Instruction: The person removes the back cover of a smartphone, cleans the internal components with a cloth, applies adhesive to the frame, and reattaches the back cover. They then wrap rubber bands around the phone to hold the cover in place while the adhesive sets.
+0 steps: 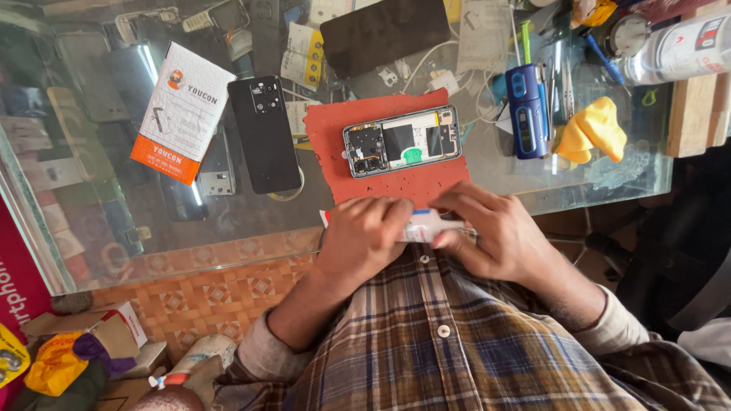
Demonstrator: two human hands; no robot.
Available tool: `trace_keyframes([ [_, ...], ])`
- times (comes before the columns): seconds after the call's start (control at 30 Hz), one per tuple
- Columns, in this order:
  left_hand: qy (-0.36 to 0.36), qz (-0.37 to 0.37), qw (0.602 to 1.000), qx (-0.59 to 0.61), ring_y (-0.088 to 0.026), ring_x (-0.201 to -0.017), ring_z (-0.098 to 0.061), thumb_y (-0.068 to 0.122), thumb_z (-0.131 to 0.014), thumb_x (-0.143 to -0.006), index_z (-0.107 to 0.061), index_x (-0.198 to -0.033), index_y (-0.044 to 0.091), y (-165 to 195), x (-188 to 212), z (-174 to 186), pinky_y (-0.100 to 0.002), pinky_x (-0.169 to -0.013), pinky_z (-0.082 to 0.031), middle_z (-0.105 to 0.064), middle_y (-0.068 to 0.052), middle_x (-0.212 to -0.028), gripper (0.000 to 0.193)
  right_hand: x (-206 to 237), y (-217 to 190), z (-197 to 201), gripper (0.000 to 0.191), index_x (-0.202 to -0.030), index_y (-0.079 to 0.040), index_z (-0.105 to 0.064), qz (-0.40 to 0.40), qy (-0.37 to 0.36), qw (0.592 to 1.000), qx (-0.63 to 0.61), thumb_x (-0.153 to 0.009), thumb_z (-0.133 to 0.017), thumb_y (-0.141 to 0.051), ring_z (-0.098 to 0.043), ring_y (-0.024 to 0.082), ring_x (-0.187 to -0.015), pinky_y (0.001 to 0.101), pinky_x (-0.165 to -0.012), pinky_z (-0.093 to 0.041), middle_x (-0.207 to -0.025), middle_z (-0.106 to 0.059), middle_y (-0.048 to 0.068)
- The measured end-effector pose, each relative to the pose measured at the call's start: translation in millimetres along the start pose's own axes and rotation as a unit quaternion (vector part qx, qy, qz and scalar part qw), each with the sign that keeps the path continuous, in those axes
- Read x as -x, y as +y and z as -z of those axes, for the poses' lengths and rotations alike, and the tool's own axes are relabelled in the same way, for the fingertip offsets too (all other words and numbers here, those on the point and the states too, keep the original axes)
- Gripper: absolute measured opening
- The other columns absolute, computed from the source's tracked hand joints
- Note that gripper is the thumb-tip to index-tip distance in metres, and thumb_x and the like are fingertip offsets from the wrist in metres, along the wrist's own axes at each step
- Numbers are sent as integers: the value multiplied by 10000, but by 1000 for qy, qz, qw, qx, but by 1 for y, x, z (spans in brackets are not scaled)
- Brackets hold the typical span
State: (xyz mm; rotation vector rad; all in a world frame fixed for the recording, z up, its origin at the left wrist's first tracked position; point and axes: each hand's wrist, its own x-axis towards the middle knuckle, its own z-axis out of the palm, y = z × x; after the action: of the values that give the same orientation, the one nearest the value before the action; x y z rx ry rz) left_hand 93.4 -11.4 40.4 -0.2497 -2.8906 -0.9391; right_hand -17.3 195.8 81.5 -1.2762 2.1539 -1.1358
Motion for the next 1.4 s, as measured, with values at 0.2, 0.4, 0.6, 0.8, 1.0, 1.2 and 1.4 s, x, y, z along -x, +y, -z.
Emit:
trace_keyframes([
  [0.2, 26, 42, 996, 68, -311, -756, -698, 229, -855, -692, -643, -996, 70, -4, -7, -4, -446, -644, -534, -706, -97, -857, 403, 7, 20, -13, 70, -941, -2, -614, 40, 16, 987, 155, -926, -654, -57, -673, 293, -624, 409, -549, -515, -919, -689, 102],
  [0.4, 27, -1, 987, -157, -261, -734, -690, 130, -830, -862, -586, -970, 73, -11, -1, -1, -405, -673, -556, -654, -73, -792, 273, 10, 51, -46, 374, -874, -8, -677, -259, -19, 935, -242, -1097, -529, -269, -430, 125, -543, 297, -481, -351, -617, -520, 35],
  [0.6, 182, 398, 895, -91, -366, -717, -713, 418, -838, -883, -626, -1055, 45, -52, 42, 44, -479, -628, -549, -698, -144, -816, 462, 2, 71, -35, 504, -1074, 29, -648, -183, 30, 941, -281, -1082, -428, -424, -522, 82, -634, 249, -571, -448, -794, -611, 41],
  [0.8, 182, 443, 829, -288, -421, -1069, -625, 405, -799, -955, -560, -1274, 14, -112, 70, 72, -536, -852, -509, -611, -209, -1168, 559, 2, 76, -18, 495, -1059, 26, -664, -248, 50, 925, -282, -1115, -406, -392, -534, 85, -708, 245, -622, -442, -832, -621, 29],
  [1.0, 266, 319, 869, -270, -390, -1148, -565, 471, -839, -976, -517, -1397, -11, -87, 38, 40, -507, -987, -465, -595, -197, -1266, 716, 1, 66, -19, 470, -1032, 38, -663, -219, 52, 942, -251, -1110, -436, -367, -580, 91, -750, 253, -652, -497, -841, -637, 39],
  [1.2, 186, 400, 872, -211, -415, -1028, -565, 567, -926, -710, -450, -1376, -128, -101, -5, 20, -501, -904, -470, -599, -244, -1120, 1074, 0, 60, -17, 467, -1016, 43, -665, -198, 51, 952, -227, -1113, -445, -358, -573, 97, -700, 255, -625, -487, -810, -631, 42],
  [1.4, 183, 407, 877, -179, -430, -1044, -556, 556, -984, -627, -446, -1352, -104, -125, -1, 19, -511, -938, -442, -594, -239, -1109, 1118, -2, 56, -22, 419, -1011, 15, -680, -229, 13, 955, -188, -1077, -469, -341, -579, 100, -648, 268, -593, -497, -774, -636, 37],
])
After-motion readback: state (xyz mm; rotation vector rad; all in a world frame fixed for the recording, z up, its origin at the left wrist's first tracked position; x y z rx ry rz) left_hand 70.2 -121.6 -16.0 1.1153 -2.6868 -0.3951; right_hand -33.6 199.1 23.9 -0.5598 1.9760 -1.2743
